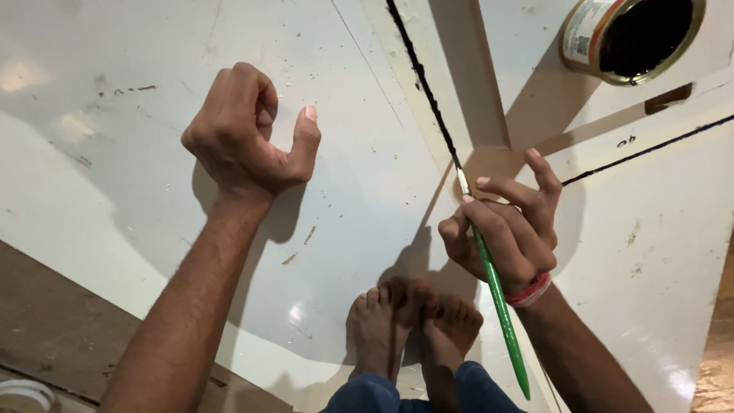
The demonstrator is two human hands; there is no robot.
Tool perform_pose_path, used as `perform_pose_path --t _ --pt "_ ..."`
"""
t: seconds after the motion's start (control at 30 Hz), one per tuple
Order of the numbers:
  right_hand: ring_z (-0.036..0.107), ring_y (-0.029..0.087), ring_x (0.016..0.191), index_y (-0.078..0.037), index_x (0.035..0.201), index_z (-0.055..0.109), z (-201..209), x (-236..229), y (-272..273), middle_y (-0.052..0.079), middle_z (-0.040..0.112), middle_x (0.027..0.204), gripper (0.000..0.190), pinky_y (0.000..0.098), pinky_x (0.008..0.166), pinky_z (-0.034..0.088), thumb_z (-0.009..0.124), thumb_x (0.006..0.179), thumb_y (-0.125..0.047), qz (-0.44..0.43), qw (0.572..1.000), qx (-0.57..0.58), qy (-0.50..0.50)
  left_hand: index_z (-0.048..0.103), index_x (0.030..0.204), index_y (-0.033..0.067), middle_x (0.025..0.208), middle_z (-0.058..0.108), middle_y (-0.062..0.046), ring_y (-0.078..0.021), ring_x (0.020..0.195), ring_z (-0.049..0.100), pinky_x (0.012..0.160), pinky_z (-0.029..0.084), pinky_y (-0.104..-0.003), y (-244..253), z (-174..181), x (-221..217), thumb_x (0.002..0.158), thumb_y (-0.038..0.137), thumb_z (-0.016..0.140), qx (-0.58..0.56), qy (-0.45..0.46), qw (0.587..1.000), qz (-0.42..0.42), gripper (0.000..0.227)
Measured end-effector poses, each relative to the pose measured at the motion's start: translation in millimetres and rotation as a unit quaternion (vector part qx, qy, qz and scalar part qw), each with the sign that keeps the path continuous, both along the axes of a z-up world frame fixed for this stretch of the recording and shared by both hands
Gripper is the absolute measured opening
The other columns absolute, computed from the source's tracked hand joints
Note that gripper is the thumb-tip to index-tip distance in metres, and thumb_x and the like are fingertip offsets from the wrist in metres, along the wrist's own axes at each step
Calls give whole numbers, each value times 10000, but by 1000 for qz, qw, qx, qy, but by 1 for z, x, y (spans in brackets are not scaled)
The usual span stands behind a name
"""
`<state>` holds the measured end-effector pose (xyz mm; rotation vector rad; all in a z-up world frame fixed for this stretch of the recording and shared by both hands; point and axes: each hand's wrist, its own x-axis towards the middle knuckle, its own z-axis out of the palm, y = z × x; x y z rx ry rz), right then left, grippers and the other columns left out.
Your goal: The person paints black lines onto a white furniture component using a small brush, occasionally dipping the brush into a container of black paint.
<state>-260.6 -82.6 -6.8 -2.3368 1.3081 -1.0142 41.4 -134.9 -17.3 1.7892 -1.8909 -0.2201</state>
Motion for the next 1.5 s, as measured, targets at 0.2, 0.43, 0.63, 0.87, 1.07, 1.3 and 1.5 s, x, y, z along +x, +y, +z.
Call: perform_pose_path --t 0.2,0.43,0.63,0.87,1.07,1.3,1.5 --pt "704 244 992 -9 937 722 3 7 -5 50 689 705 209 613 1172 403 743 1011 -203 2 1000 -6 28 476 798 137 694 431 20 -120 555 395 498 307 -281 -2 3 -2 862 289 761 -16 7 1000 -1 329" --pt "703 213 989 -40 925 704 5 9 -3 41 659 665 101 622 1184 387 747 955 -126 -16 999 -7 51 471 803 138 693 427 23 -125 565 397 503 311 -287 0 3 0 845 272 756 -10 7 1000 1 318" --pt "701 221 1004 -43 938 718 3 9 -3 43 677 672 110 607 1185 357 727 988 -140 -19 998 -12 66 474 800 145 686 421 22 -123 566 399 498 310 -283 -2 -1 1 840 275 751 -24 1 1000 -9 309" --pt "699 213 1017 -64 932 735 0 10 -3 56 696 686 179 607 1192 333 735 1020 -220 -22 997 -9 75 469 797 146 680 411 27 -116 557 386 485 294 -276 -1 -2 2 846 279 746 -26 3 1000 -10 311" --pt "699 208 1016 -63 914 743 2 11 -5 56 701 685 217 594 1186 334 727 1023 -250 -20 998 -14 65 473 810 141 688 411 20 -123 562 389 497 294 -285 -2 -1 1 851 284 747 -32 4 999 -12 312" --pt "722 236 957 -26 870 727 1 0 -4 35 613 600 165 609 1154 387 749 928 -179 -42 999 24 26 463 814 134 714 416 5 -150 586 392 487 299 -282 1 3 0 868 293 746 -13 -1 1000 -9 329" --pt "719 224 958 -22 872 703 14 -24 -10 106 681 777 126 475 1112 518 597 814 -54 -93 974 109 -176 463 805 144 666 420 2 -140 549 385 495 279 -296 1 -1 2 914 292 719 7 -3 1000 -10 315"
